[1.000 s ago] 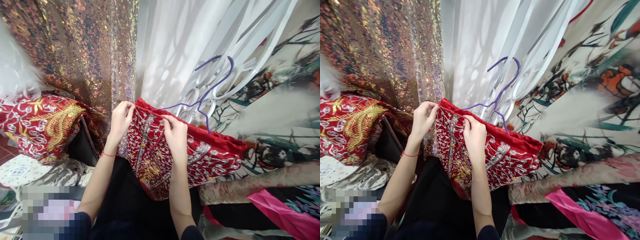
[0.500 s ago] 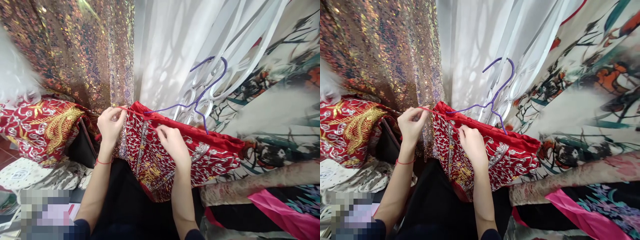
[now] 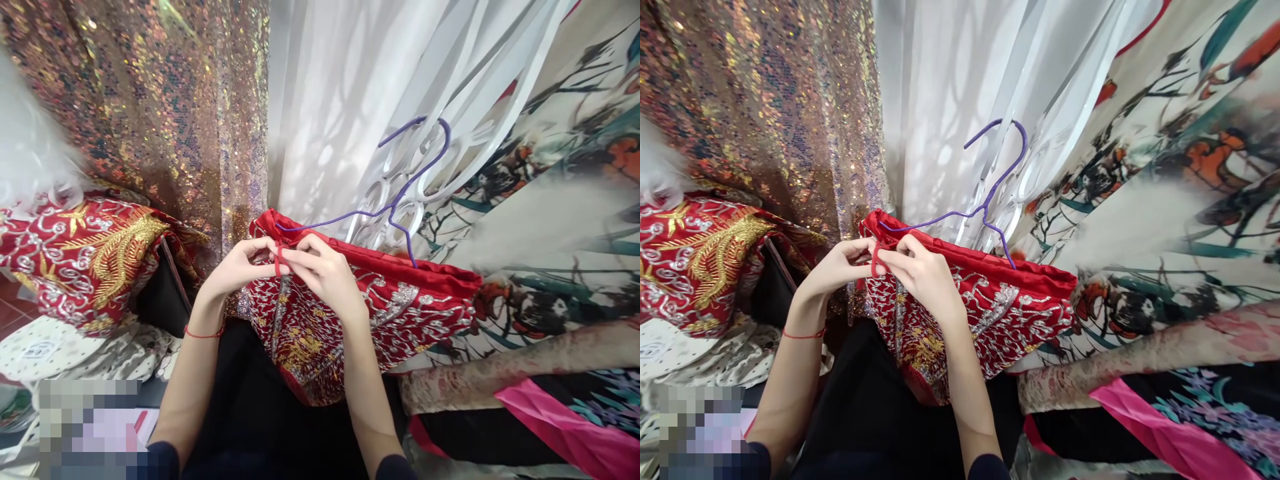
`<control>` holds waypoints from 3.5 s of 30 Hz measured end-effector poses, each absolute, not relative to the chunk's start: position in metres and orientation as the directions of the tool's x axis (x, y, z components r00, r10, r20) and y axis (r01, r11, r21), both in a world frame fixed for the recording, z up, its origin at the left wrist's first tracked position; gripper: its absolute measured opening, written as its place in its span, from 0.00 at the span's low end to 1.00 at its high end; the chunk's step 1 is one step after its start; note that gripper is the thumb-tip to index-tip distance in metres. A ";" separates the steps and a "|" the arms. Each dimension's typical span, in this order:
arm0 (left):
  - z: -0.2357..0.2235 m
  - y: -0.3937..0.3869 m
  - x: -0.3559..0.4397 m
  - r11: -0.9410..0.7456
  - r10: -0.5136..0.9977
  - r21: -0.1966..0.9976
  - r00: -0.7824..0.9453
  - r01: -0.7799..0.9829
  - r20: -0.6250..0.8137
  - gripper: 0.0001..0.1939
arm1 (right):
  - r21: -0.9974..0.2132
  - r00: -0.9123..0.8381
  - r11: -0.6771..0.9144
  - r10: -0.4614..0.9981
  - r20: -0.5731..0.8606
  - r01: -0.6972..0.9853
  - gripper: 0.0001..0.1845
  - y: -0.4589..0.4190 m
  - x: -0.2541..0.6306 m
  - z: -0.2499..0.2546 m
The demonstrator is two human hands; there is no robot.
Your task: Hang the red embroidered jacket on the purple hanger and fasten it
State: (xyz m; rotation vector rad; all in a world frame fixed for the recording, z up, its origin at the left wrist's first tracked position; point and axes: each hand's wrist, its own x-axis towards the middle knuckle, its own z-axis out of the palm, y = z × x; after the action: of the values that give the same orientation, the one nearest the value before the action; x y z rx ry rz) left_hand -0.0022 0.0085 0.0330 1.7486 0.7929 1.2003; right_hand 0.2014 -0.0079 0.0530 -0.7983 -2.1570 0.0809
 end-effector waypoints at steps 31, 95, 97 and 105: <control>0.017 0.056 0.008 -0.355 0.601 0.431 -0.150 0.829 0.785 0.09 | 0.003 -0.258 0.469 0.480 0.839 0.883 0.13 -0.003 0.220 0.036; -0.006 0.037 0.001 -0.725 0.611 0.591 -0.066 0.355 0.789 0.11 | -0.330 0.330 -0.011 -0.012 0.944 0.944 0.29 -0.008 0.370 0.029; -0.003 0.037 -0.001 -0.731 0.615 0.611 -0.094 0.302 0.783 0.11 | -0.333 0.335 -0.041 0.039 0.941 0.942 0.27 -0.006 0.362 0.033; -0.028 -0.014 -0.013 -0.576 0.758 0.796 -0.242 0.185 0.605 0.20 | 0.134 -0.187 0.514 0.053 0.981 0.848 0.09 -0.020 0.164 0.062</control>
State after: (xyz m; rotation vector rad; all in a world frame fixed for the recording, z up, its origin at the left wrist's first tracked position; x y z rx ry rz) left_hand -0.0129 -0.0135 -0.0280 1.6035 1.1338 1.8718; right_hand 0.1644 -0.0204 0.0621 -0.7876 -1.6102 -0.8655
